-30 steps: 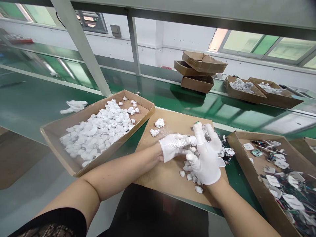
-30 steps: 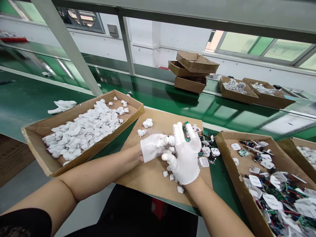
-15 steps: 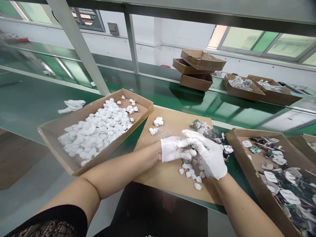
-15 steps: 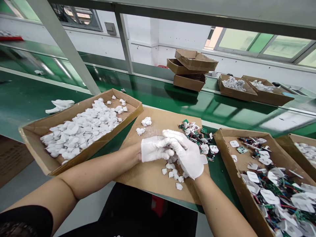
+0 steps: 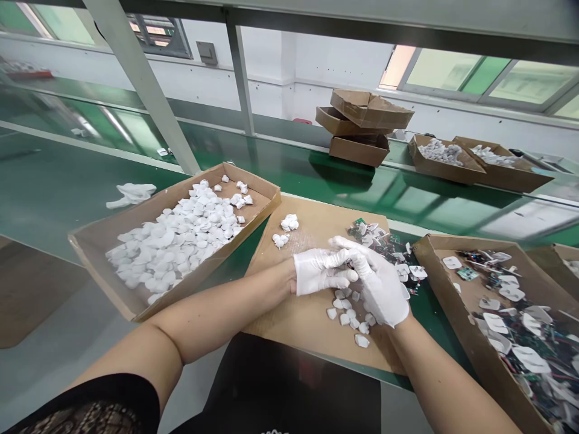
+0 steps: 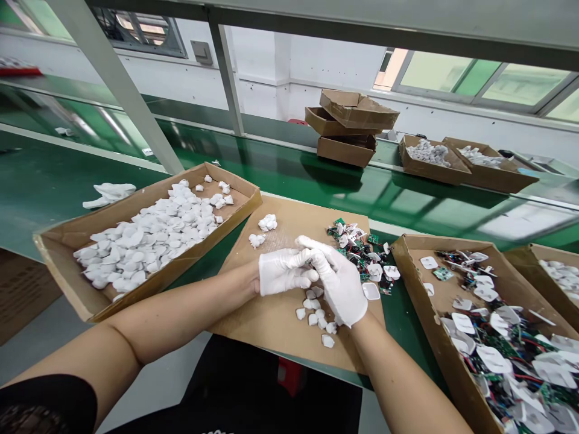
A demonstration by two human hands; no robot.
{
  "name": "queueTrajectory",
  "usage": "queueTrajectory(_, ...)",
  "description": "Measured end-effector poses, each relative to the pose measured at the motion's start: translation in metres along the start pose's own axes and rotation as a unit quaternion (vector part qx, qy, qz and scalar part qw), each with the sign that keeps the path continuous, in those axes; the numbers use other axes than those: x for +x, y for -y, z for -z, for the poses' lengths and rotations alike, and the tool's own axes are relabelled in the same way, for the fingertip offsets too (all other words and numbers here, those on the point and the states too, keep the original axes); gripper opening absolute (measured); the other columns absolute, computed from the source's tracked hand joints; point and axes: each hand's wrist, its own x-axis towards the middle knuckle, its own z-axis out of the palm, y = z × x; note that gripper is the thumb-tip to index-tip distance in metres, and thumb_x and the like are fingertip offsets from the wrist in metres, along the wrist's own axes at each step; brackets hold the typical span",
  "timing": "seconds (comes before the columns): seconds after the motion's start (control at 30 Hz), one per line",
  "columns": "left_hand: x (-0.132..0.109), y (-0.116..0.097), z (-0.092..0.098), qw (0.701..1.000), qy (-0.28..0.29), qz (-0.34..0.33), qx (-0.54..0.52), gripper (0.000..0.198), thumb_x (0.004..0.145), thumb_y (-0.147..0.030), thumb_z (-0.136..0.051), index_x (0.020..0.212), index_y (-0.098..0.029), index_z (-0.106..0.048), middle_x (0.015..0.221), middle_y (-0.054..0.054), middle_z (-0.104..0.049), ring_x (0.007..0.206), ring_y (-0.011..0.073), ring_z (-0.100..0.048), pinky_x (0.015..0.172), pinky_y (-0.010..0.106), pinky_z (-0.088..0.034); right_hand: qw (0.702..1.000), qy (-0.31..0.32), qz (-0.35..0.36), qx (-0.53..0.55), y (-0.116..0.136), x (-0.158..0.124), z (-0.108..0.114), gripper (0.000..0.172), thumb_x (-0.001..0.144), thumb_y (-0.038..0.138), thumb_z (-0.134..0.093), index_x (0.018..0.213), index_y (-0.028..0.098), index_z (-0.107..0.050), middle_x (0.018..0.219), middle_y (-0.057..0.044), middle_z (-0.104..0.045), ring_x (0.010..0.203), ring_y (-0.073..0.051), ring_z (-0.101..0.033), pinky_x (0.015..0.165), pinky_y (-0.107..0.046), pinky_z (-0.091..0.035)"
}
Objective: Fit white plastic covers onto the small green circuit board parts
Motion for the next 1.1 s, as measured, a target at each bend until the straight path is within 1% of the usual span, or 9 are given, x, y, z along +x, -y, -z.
queueTrajectory(0.13, 0.0, -0.002, 0.0, 1.0, 0.004, -0.018, 0.011, 0.036, 0.067, -0.036, -0.091, 0.086, -0.012, -0.073, 0.084, 0.004, -0.067, 0.077, 0.0118, -0.065, 0.07, 0.022, -0.053, 0.994, 0.006, 0.082, -0.071, -0.008, 0.0, 0.0, 0.08, 0.094, 0.074, -0.04, 0.157, 0.025, -0.038, 0.155, -0.011, -0.046, 0.143, -0.031, -0.044, 0.118, -0.05, -0.039)
queueTrajectory(0.27, -0.002, -0.004, -0.005, 0.998, 0.016, -0.032, 0.052, 0.038, 0.067, -0.041, -0.091, 0.082, -0.011, -0.072, 0.079, 0.003, -0.064, 0.072, 0.0102, -0.062, 0.07, 0.022, -0.052, 0.957, -0.042, 0.189, -0.217, -0.012, 0.004, 0.001, 0.076, 0.095, 0.074, -0.038, 0.151, 0.023, -0.049, 0.148, -0.013, -0.051, 0.14, -0.034, -0.043, 0.119, -0.055, -0.032)
queueTrajectory(0.4, -0.005, -0.007, -0.012, 0.996, 0.008, -0.046, 0.082, 0.044, 0.067, -0.043, -0.09, 0.094, -0.013, -0.074, 0.092, 0.007, -0.069, 0.079, 0.0128, -0.064, 0.078, 0.026, -0.052, 0.976, -0.012, 0.138, -0.165, -0.011, 0.001, -0.001, 0.076, 0.095, 0.072, -0.044, 0.155, 0.025, -0.041, 0.152, -0.012, -0.049, 0.143, -0.033, -0.041, 0.118, -0.054, -0.036)
queueTrajectory(0.5, -0.011, -0.011, -0.018, 0.99, -0.013, -0.073, 0.121, 0.046, 0.068, -0.042, -0.089, 0.102, -0.014, -0.075, 0.104, 0.011, -0.07, 0.091, 0.0174, -0.065, 0.087, 0.031, -0.052, 0.985, -0.088, 0.103, -0.11, -0.008, -0.003, -0.004, 0.063, 0.096, 0.052, -0.061, 0.152, 0.03, -0.044, 0.149, -0.008, -0.053, 0.14, -0.03, -0.046, 0.117, -0.051, -0.041)
queueTrajectory(0.63, -0.018, -0.017, -0.022, 0.991, 0.007, -0.076, 0.106, 0.04, 0.066, -0.035, -0.091, 0.097, -0.014, -0.077, 0.1, 0.01, -0.071, 0.088, 0.0187, -0.066, 0.089, 0.037, -0.052, 0.957, -0.124, 0.192, -0.18, -0.006, -0.003, -0.003, 0.035, 0.097, 0.027, -0.064, 0.131, 0.035, -0.066, 0.134, -0.003, -0.065, 0.127, -0.027, -0.059, 0.112, -0.05, -0.047)
queueTrajectory(0.7, -0.021, -0.019, -0.024, 0.993, 0.02, -0.065, 0.099, 0.04, 0.068, -0.034, -0.09, 0.1, -0.014, -0.077, 0.099, 0.01, -0.072, 0.086, 0.017, -0.066, 0.09, 0.036, -0.052, 0.939, -0.117, 0.229, -0.227, -0.006, -0.001, -0.002, 0.041, 0.096, 0.026, -0.063, 0.136, 0.037, -0.062, 0.133, -0.004, -0.065, 0.122, -0.028, -0.061, 0.107, -0.049, -0.051)
queueTrajectory(0.83, -0.022, -0.019, -0.028, 0.987, -0.026, -0.099, 0.122, 0.046, 0.068, -0.033, -0.09, 0.11, -0.017, -0.078, 0.111, 0.01, -0.073, 0.099, 0.0192, -0.068, 0.098, 0.034, -0.049, 0.888, -0.199, 0.268, -0.316, -0.008, 0.002, 0.003, 0.074, 0.089, 0.039, -0.075, 0.155, 0.032, -0.042, 0.147, -0.011, -0.053, 0.129, -0.035, -0.055, 0.107, -0.056, -0.049)
queueTrajectory(0.97, -0.023, -0.018, -0.029, 0.974, 0.001, -0.143, 0.174, 0.054, 0.076, -0.033, -0.085, 0.127, -0.022, -0.071, 0.13, 0.011, -0.068, 0.121, 0.0242, -0.062, 0.107, 0.036, -0.046, 0.823, -0.217, 0.334, -0.406, -0.011, 0.003, 0.005, 0.068, 0.09, 0.042, -0.073, 0.151, 0.034, -0.047, 0.155, -0.009, -0.047, 0.136, -0.04, -0.047, 0.109, -0.06, -0.044)
queueTrajectory(1.1, -0.025, -0.017, -0.028, 0.961, -0.021, -0.163, 0.225, 0.059, 0.077, -0.037, -0.084, 0.132, -0.022, -0.068, 0.128, 0.011, -0.069, 0.12, 0.0255, -0.063, 0.106, 0.037, -0.047, 0.853, -0.189, 0.297, -0.385, -0.012, 0.0, 0.003, 0.065, 0.094, 0.037, -0.068, 0.153, 0.035, -0.043, 0.159, -0.006, -0.041, 0.139, -0.039, -0.044, 0.11, -0.062, -0.042)
